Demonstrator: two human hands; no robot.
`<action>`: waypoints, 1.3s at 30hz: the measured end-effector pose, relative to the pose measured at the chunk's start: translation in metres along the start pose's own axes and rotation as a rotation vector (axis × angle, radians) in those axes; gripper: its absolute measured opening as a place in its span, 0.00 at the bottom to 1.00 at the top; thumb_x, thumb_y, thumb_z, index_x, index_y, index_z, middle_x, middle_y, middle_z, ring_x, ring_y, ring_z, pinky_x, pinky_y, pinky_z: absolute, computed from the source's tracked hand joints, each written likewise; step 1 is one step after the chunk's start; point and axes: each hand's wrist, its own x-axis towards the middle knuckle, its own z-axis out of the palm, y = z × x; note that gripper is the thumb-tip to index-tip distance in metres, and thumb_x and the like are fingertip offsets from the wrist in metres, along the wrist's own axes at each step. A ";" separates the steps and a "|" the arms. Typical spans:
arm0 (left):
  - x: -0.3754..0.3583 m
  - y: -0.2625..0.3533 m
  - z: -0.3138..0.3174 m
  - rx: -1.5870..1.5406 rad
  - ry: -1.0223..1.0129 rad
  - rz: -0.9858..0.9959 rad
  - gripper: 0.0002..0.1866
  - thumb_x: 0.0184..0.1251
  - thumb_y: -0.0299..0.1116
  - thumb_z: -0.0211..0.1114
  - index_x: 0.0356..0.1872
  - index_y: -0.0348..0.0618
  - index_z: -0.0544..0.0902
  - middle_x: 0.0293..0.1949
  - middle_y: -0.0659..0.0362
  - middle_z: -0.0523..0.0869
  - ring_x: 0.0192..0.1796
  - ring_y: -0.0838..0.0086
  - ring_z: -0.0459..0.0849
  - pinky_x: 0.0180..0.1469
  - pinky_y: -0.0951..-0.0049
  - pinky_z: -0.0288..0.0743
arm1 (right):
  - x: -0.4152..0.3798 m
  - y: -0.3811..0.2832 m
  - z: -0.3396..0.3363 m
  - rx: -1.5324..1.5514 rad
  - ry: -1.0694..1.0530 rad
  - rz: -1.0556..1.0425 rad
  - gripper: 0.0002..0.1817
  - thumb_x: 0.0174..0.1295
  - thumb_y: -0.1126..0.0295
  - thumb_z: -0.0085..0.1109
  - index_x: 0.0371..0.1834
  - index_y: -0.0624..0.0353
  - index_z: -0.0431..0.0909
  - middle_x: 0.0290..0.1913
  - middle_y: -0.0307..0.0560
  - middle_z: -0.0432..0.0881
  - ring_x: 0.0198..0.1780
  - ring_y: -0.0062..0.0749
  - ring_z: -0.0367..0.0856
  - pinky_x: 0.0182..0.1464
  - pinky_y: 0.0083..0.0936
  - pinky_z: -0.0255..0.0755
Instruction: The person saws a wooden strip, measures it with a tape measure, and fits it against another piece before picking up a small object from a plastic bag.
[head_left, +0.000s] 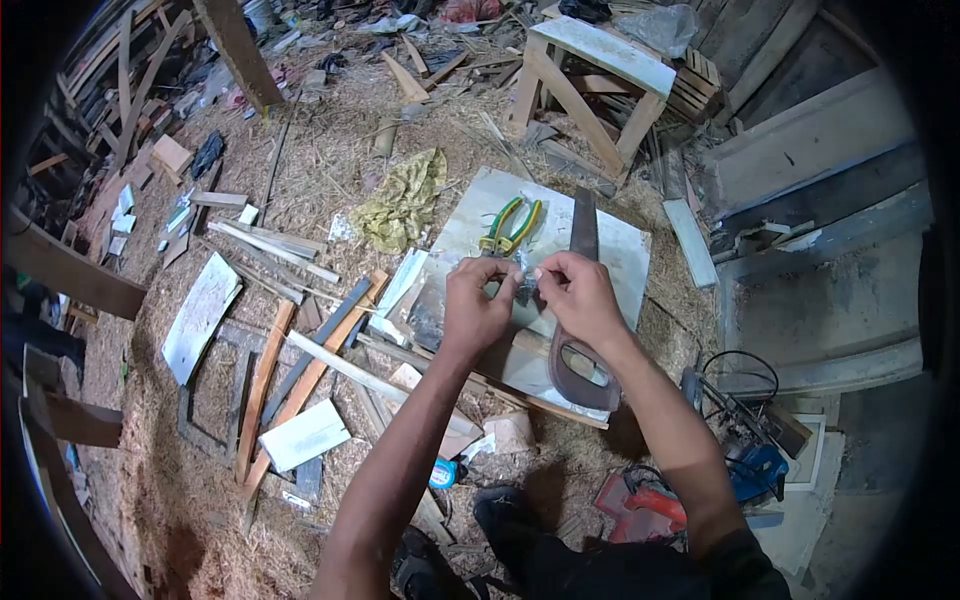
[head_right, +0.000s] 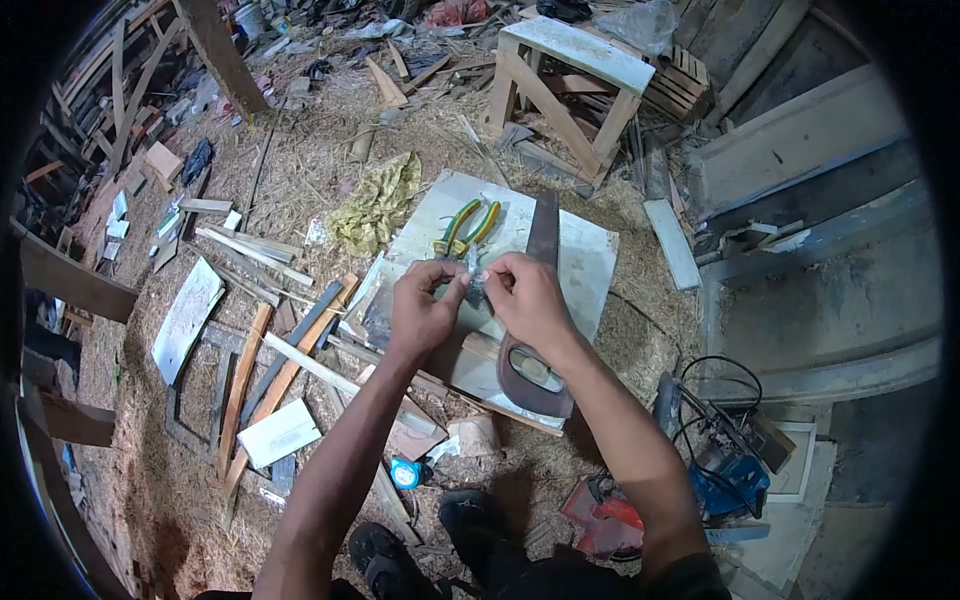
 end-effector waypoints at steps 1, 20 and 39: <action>0.001 0.000 -0.001 0.014 -0.021 0.005 0.05 0.65 0.28 0.71 0.37 0.38 0.86 0.36 0.50 0.88 0.44 0.61 0.83 0.52 0.63 0.73 | 0.001 -0.008 -0.001 -0.160 0.043 -0.118 0.06 0.64 0.74 0.64 0.37 0.67 0.81 0.30 0.52 0.85 0.31 0.41 0.86 0.35 0.35 0.77; -0.003 0.001 -0.004 0.192 -0.201 0.113 0.07 0.71 0.31 0.62 0.43 0.39 0.77 0.42 0.50 0.80 0.52 0.53 0.76 0.59 0.57 0.64 | 0.009 -0.008 0.008 -0.197 0.082 -0.099 0.07 0.59 0.74 0.64 0.32 0.68 0.81 0.31 0.58 0.84 0.34 0.49 0.86 0.40 0.39 0.77; -0.002 0.002 0.003 0.253 -0.082 0.182 0.18 0.59 0.34 0.73 0.47 0.44 0.77 0.54 0.51 0.79 0.62 0.51 0.74 0.65 0.53 0.65 | 0.016 -0.002 -0.016 -0.057 -0.019 0.025 0.06 0.62 0.77 0.63 0.40 0.67 0.82 0.31 0.47 0.86 0.32 0.33 0.86 0.39 0.28 0.80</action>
